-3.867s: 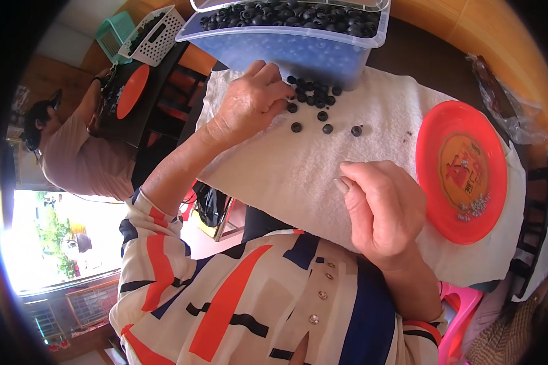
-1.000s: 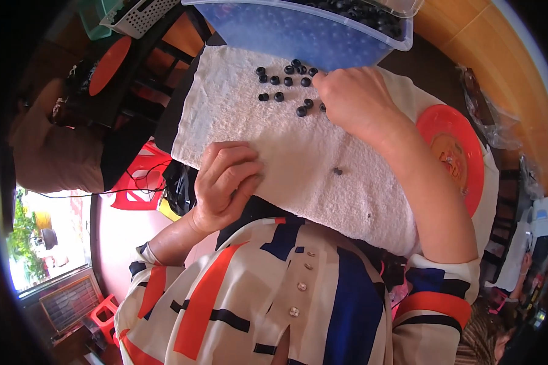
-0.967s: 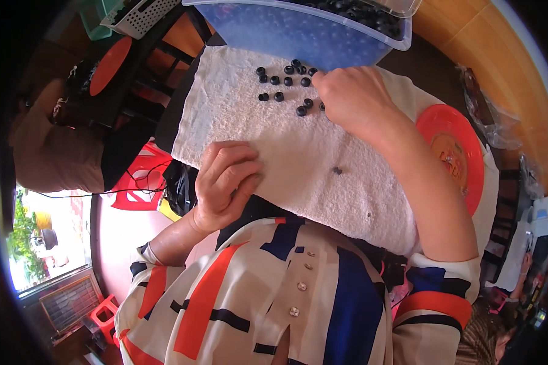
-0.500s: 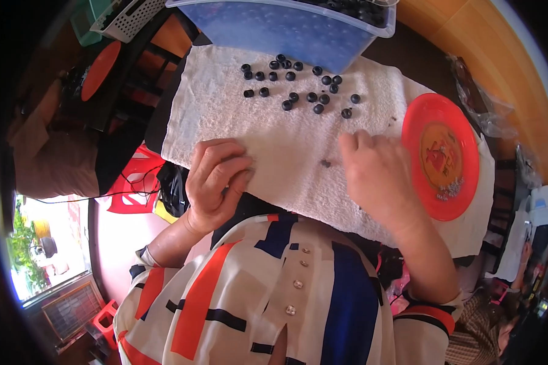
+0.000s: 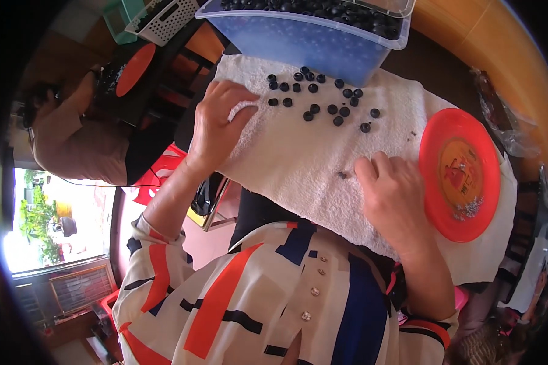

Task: Removing seeds or pits from small black fruits and placing them on a plate.

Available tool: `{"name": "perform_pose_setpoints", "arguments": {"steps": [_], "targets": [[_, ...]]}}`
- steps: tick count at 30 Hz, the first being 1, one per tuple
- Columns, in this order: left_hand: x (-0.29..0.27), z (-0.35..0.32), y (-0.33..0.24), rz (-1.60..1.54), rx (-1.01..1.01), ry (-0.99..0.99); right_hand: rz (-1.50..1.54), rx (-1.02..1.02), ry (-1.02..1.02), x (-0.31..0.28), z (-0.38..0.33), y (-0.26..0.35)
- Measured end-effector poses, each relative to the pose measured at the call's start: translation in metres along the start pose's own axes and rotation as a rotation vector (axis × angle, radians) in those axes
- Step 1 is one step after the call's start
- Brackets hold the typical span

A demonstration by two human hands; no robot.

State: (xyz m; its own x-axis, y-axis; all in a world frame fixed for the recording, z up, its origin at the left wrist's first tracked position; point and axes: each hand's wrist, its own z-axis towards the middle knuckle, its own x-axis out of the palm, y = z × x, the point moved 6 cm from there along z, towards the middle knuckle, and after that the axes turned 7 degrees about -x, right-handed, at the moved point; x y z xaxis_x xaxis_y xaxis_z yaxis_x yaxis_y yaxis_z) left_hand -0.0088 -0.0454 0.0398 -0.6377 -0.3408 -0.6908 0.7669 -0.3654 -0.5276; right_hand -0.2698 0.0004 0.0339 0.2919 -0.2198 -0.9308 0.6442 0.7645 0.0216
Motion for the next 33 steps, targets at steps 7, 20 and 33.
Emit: {"name": "perform_pose_setpoints", "arguments": {"steps": [7, 20, 33], "targets": [[0.021, 0.035, 0.007, 0.145, 0.161, 0.114, -0.027, -0.062, -0.022, -0.004, 0.0, 0.002], [0.019, 0.022, 0.008, 0.096, 0.012, 0.166, 0.016, -0.08, -0.007, -0.005, -0.002, 0.003], [0.034, -0.025, -0.06, -0.204, 0.216, 0.165, 0.11, -0.066, -0.061, -0.008, 0.002, -0.002]]}}
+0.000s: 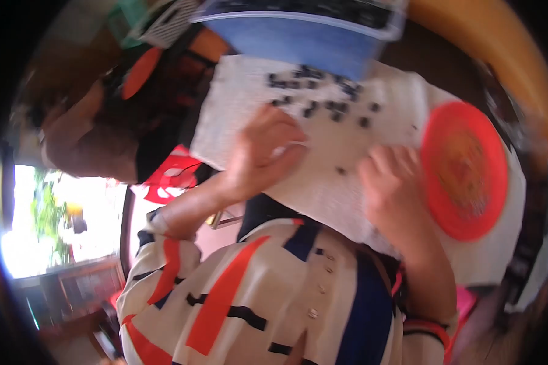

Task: Removing seeds or pits from small black fruits and placing them on a plate.

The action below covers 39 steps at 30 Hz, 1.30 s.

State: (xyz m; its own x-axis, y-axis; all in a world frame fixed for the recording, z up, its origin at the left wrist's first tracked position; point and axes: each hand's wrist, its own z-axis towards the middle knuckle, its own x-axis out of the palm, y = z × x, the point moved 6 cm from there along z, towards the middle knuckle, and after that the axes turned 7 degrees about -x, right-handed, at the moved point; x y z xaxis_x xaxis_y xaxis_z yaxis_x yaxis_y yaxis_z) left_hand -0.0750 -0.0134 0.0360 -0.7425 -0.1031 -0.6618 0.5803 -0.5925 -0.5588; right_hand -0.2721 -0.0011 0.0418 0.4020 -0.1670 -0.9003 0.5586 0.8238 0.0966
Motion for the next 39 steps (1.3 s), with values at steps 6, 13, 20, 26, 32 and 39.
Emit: {"name": "perform_pose_setpoints", "arguments": {"steps": [6, 13, 20, 26, 32, 39], "targets": [[-0.005, -0.013, 0.016, 0.038, -0.104, -0.072, -0.067, 0.06, 0.076, -0.003, -0.003, 0.005], [-0.041, -0.015, 0.039, 0.239, -0.177, -0.294, -0.045, 0.039, 0.043, -0.001, 0.002, 0.008], [-0.01, 0.023, 0.041, 0.293, -0.081, -0.145, 0.005, 0.085, 0.075, -0.003, -0.003, 0.003], [-0.014, 0.02, 0.041, 0.176, -0.104, -0.175, 0.044, 0.066, 0.007, -0.004, -0.005, -0.004], [-0.03, -0.006, 0.044, 0.181, -0.232, -0.281, -0.011, 0.079, 0.026, -0.007, -0.014, -0.006], [-0.033, -0.008, 0.038, 0.134, -0.268, -0.289, 0.014, 0.1, 0.035, -0.009, -0.015, -0.007]]}}
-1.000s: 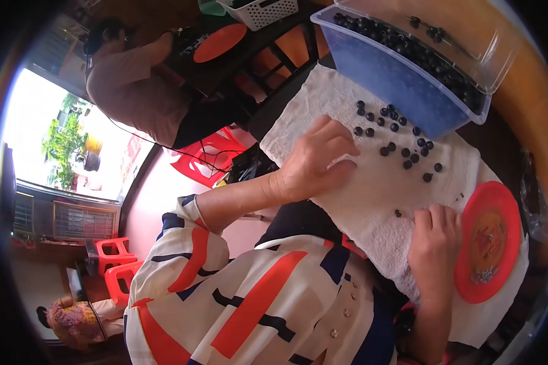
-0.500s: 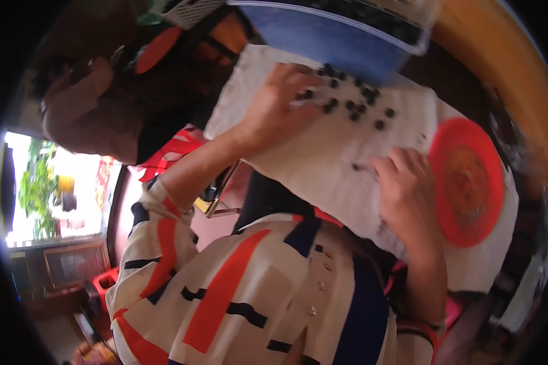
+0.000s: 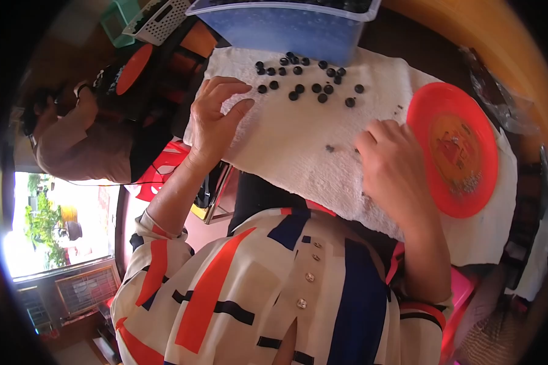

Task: Removing seeds or pits from small black fruits and placing them on a plate.

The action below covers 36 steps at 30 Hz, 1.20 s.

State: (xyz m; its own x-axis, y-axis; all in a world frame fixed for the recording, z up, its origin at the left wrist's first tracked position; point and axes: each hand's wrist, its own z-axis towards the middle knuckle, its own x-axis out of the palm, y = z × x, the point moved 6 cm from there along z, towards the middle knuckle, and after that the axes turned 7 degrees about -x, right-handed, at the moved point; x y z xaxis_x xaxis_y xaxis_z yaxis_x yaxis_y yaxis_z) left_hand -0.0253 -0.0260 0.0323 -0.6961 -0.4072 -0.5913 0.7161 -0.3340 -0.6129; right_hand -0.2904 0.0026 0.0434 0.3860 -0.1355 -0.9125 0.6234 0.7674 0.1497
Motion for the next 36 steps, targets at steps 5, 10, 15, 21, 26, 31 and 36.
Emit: {"name": "perform_pose_setpoints", "arguments": {"steps": [5, 10, 15, 21, 26, 31, 36], "targets": [[0.032, -0.026, -0.057, -0.18, 0.184, 0.243, 0.04, 0.004, -0.05, -0.002, 0.002, -0.001], [0.06, -0.037, -0.087, -0.18, 0.282, 0.302, 0.151, 0.081, -0.255, -0.018, 0.0, -0.01], [0.073, -0.035, -0.09, -0.151, 0.28, 0.306, 0.126, 0.199, -0.42, -0.047, -0.018, -0.03], [0.082, 0.008, -0.089, -0.056, 0.34, 0.181, 0.24, 0.436, -0.444, -0.061, -0.065, -0.071], [0.116, 0.022, -0.094, 0.156, 0.574, 0.289, 0.235, 0.591, -0.433, -0.077, -0.092, -0.093], [0.123, 0.021, -0.095, 0.201, 0.619, 0.304, 0.155, 0.629, -0.367, -0.078, -0.118, -0.108], [0.118, 0.021, -0.093, 0.065, 0.606, 0.279, -0.158, 0.594, -0.25, -0.079, -0.115, -0.115]]}}
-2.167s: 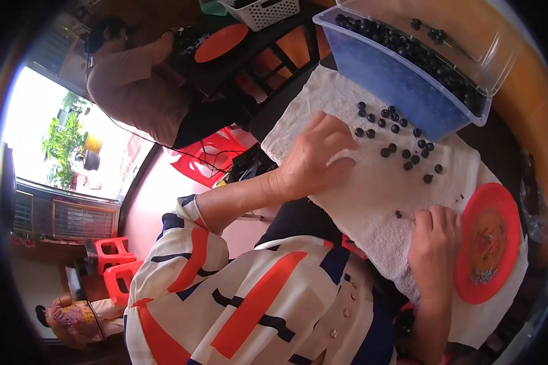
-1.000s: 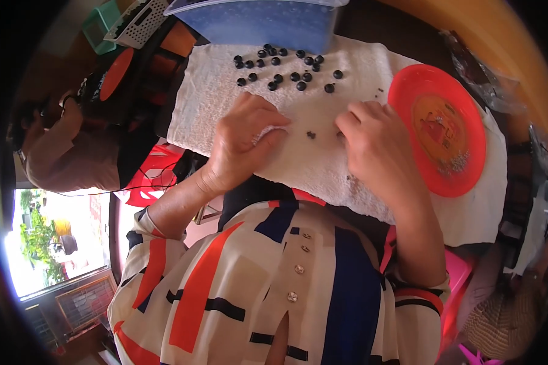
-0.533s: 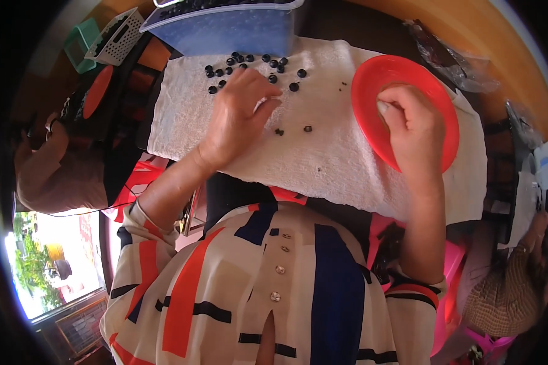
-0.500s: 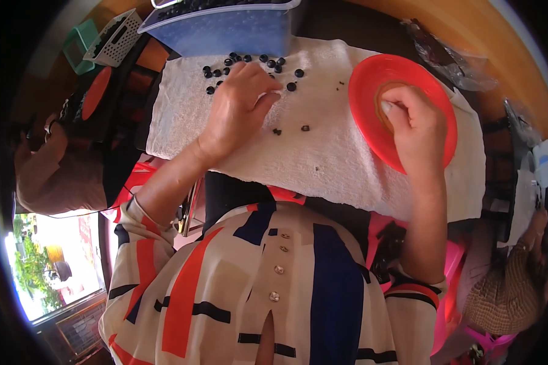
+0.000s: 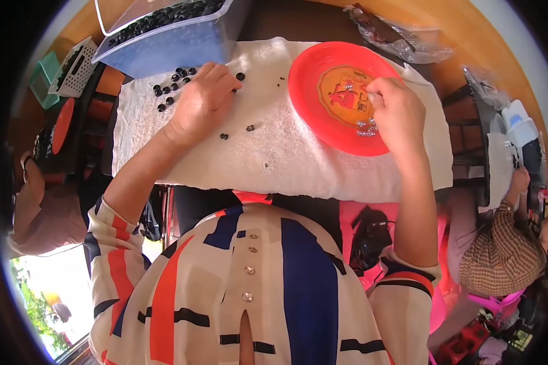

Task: Removing seeds or pits from small black fruits and placing them on a plate.

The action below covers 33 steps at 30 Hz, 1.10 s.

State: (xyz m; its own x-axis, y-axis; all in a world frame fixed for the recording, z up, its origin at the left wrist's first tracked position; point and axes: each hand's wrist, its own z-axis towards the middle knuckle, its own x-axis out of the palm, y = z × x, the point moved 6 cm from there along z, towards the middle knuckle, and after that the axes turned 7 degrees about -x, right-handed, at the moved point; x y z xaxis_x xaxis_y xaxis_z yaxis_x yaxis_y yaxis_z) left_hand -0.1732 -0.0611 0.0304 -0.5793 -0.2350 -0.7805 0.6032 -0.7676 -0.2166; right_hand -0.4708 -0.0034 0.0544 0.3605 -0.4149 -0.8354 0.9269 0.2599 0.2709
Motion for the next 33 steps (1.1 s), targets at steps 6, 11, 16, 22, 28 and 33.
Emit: {"name": "perform_pose_setpoints", "arguments": {"steps": [6, 11, 16, 22, 28, 33], "targets": [[-0.028, -0.01, -0.006, -0.379, -0.26, 0.023, 0.034, -0.066, 0.177, 0.022, 0.024, -0.006], [-0.036, -0.033, -0.026, -0.109, -0.125, 0.074, -0.148, -0.223, 0.269, 0.041, 0.032, 0.005], [-0.036, -0.049, -0.021, -0.103, -0.188, 0.102, -0.126, -0.279, 0.193, 0.038, 0.035, 0.007], [-0.036, -0.054, -0.012, -0.227, -0.272, 0.082, -0.075, -0.338, 0.178, 0.04, 0.027, 0.0], [-0.036, -0.057, -0.01, -0.249, -0.325, 0.08, 0.078, -0.144, 0.14, 0.02, 0.018, -0.015], [-0.04, -0.059, -0.007, -0.236, -0.361, 0.068, 0.089, -0.22, 0.144, 0.018, 0.015, -0.012]]}}
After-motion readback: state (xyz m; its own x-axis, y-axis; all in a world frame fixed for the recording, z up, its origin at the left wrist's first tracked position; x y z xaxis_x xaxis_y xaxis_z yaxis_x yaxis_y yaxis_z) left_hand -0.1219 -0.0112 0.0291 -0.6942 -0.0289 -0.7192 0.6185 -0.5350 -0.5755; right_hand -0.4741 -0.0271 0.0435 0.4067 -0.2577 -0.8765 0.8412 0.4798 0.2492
